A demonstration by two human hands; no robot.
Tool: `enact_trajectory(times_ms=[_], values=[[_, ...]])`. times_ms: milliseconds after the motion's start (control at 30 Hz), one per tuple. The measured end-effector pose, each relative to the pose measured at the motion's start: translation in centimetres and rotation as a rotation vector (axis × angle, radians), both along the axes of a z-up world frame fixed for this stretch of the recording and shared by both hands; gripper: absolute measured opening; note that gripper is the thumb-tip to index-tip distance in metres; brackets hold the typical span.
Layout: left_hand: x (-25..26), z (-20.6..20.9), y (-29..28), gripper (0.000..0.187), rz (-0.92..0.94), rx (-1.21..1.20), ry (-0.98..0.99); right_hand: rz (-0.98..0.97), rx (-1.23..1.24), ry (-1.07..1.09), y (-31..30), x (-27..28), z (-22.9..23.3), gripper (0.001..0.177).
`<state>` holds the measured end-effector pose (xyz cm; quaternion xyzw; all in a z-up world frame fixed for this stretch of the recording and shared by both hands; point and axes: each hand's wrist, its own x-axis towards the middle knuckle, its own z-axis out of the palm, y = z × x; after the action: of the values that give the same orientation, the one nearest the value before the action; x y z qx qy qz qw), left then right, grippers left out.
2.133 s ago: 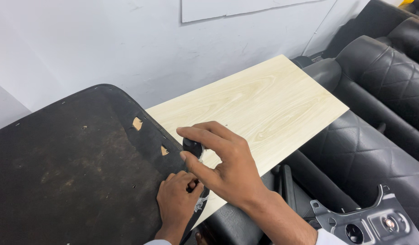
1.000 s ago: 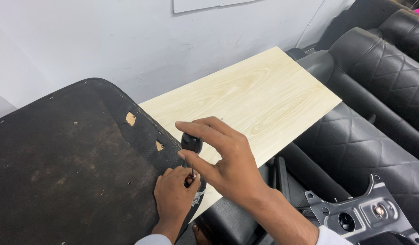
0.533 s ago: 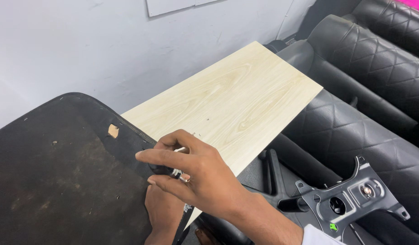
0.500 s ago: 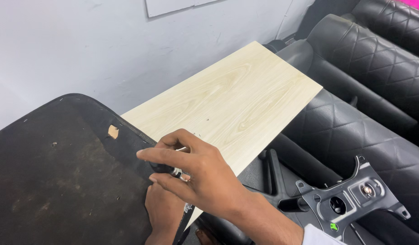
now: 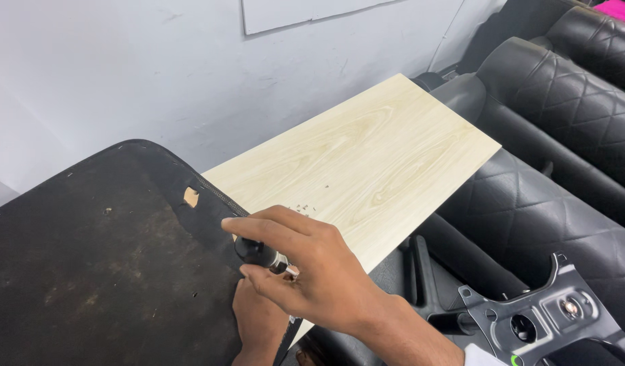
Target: The person uses a screwdriver to fasten screws into the underside of a black chair seat placed on a light wooden table. They pick up screws from the table and insert them into pre-drilled holes, then tighten them with the screwdriver.
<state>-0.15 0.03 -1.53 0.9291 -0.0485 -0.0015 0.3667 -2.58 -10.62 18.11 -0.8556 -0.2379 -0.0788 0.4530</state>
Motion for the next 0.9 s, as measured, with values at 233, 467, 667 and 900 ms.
enact_trajectory(times_ms=[233,467,667,900], values=[[0.0,-0.2,0.0,0.014,-0.022,0.047,-0.106,0.014,0.065,-0.137,0.0,-0.2,-0.6,0.035],[-0.2,1.4,-0.1,0.019,-0.017,0.084,-0.038,-0.096,0.033,-0.072,-0.5,0.1,-0.8,0.036],[-0.1,1.5,-0.3,0.019,-0.025,0.095,-0.052,-0.074,0.059,-0.108,-0.8,0.0,-0.8,0.038],[-0.3,1.3,-0.2,0.02,-0.023,0.049,-0.205,-0.095,0.023,-0.053,-0.9,-0.3,-0.8,0.04]])
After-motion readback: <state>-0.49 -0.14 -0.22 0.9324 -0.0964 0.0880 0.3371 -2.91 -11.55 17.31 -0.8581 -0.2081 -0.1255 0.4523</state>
